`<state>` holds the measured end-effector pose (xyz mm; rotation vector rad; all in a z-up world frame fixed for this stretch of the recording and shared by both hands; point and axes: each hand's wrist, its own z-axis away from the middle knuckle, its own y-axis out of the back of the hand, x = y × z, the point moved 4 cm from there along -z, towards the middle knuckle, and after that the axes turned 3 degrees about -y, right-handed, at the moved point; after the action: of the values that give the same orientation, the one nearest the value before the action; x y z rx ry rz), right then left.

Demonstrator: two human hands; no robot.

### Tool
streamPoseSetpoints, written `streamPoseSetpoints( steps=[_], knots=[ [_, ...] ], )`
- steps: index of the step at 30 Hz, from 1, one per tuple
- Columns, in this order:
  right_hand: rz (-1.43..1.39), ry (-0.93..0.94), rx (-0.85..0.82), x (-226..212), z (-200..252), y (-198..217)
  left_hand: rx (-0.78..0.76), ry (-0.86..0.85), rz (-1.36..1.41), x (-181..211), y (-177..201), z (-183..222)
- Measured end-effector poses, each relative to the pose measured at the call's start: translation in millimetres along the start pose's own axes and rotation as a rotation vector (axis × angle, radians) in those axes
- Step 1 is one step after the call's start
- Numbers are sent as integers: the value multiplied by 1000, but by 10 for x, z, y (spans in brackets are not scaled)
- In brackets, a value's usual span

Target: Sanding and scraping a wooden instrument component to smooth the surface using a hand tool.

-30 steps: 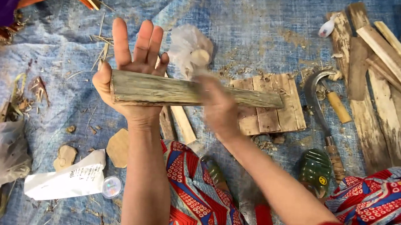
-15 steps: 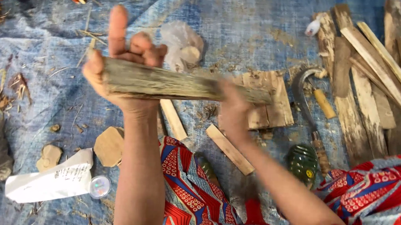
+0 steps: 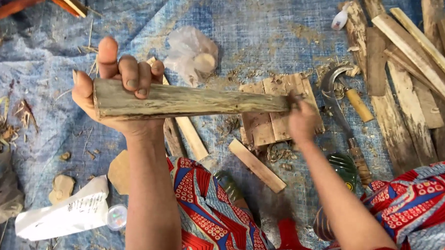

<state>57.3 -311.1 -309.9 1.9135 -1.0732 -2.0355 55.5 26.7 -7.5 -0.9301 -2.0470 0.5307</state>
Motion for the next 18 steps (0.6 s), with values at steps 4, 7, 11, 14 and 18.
streamPoseSetpoints(
  steps=[4,7,11,14,18],
  knots=[
    [-314,140,-11,-1349,591,167,25,-14,42,-40,-40,-26],
    [-514,508,-47,-2195,1064,439,23,-32,14,-66,-79,-49],
    [-551,648,-120,-2315,1100,471,80,-33,10,-40,-185,-52],
    [-440,603,-9,-1831,820,248,339,2,-86,76,-208,-26],
    [-60,296,215,-737,252,33,838,-76,-138,197,-21,104]
  ],
)
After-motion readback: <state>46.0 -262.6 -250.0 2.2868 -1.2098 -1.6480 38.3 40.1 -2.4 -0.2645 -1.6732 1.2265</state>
